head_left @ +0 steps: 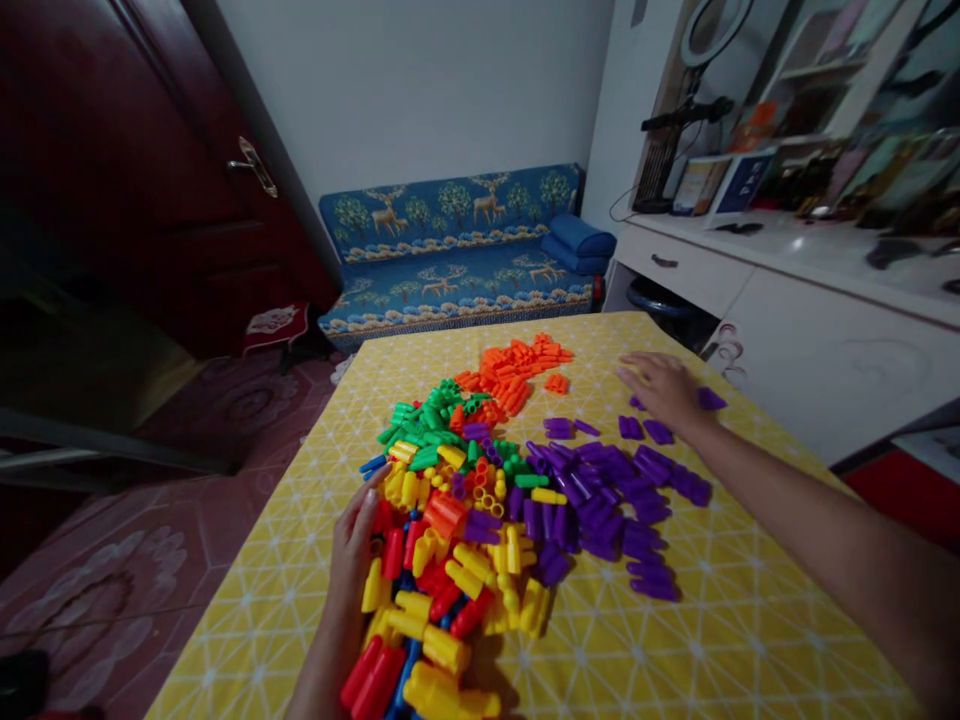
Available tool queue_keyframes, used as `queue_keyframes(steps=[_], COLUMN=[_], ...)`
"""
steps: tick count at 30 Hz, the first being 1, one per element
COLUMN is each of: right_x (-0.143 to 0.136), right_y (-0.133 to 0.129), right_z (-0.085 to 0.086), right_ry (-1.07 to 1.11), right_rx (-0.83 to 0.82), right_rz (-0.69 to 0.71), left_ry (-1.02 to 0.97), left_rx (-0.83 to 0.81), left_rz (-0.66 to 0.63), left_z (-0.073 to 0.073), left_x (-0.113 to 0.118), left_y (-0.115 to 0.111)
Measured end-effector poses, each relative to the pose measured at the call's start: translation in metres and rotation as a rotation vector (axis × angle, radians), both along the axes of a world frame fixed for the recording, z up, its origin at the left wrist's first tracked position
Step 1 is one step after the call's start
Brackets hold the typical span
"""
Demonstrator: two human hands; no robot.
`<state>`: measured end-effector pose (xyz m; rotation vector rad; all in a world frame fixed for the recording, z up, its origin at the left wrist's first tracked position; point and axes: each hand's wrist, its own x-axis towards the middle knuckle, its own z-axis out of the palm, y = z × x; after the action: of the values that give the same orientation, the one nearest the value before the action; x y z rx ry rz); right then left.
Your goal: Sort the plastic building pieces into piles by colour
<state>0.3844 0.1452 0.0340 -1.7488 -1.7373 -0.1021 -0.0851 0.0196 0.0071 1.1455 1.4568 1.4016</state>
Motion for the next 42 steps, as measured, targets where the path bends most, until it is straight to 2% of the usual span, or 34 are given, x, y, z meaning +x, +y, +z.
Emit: queue_keyframes(steps=[2,3,4,6,9,12,14,17,20,23,25,27,29,31,34,37,42], right_x=[0.053,0.072,0.083,0.087,0.054,-0.004,-0.047,-0.109,-0.155,-0.169,-0.155,-0.124,-0.084,-0.045,-0.014,-0.029,-0.110], right_y=[0.007,0.007,0.005,-0.003,-0.014,-0.018,-0.020,-0.029,-0.057,-0.098,-0.126,-0.153,-0.176,-0.195,-0.210,-0.204,-0.163], right_z=[-0.017,-0.024,-0.030,-0.037,-0.039,-0.035,-0.029,-0.011,0.020,0.050,0.056,0.045,0.019,-0.013,-0.052,-0.063,-0.046], right_ry=[-0.024,0.004,0.039,0.117,0.187,0.241,0.320,0.433,0.454,0.433,0.369,0.232,0.064,-0.063,-0.160,-0.157,0.001], right_rx=[-0.135,-0.211,-0.259,-0.275,-0.228,-0.263,-0.323,-0.476,-0.519,-0.442,-0.353,-0.261,-0.205,-0.220,-0.281,-0.262,-0.232], right_rz=[-0.205,-0.220,-0.192,-0.051,0.201,0.381,0.439,0.534,0.690,0.850,0.835,0.702,0.506,0.360,0.295,0.328,0.551], left_ry=[0.009,0.014,0.019,0.029,0.039,0.040,0.036,0.028,0.021,0.020,0.034,0.049,0.050,0.032,0.007,-0.008,0.003], left_rx=[0.005,0.006,0.007,0.007,-0.002,-0.010,-0.012,-0.024,-0.016,0.002,0.014,0.027,0.034,0.028,0.028,0.018,0.022], left_rz=[-0.003,-0.003,-0.005,-0.003,0.003,0.002,-0.001,0.002,-0.007,-0.022,-0.023,-0.012,-0.004,-0.030,-0.080,-0.095,-0.134], left_z=[-0.001,-0.001,-0.001,-0.001,-0.002,-0.002,-0.002,-0.001,0.001,0.002,0.001,0.001,-0.001,-0.002,-0.004,-0.004,-0.004], left_x=[0.000,0.000,0.000,0.000,-0.001,-0.002,-0.002,-0.001,0.000,0.001,0.000,0.000,0.000,0.000,0.000,0.001,0.001], left_y=[0.000,0.000,0.000,0.000,0.000,0.001,0.001,0.001,-0.002,-0.004,-0.005,-0.004,-0.002,0.000,0.002,0.003,0.002])
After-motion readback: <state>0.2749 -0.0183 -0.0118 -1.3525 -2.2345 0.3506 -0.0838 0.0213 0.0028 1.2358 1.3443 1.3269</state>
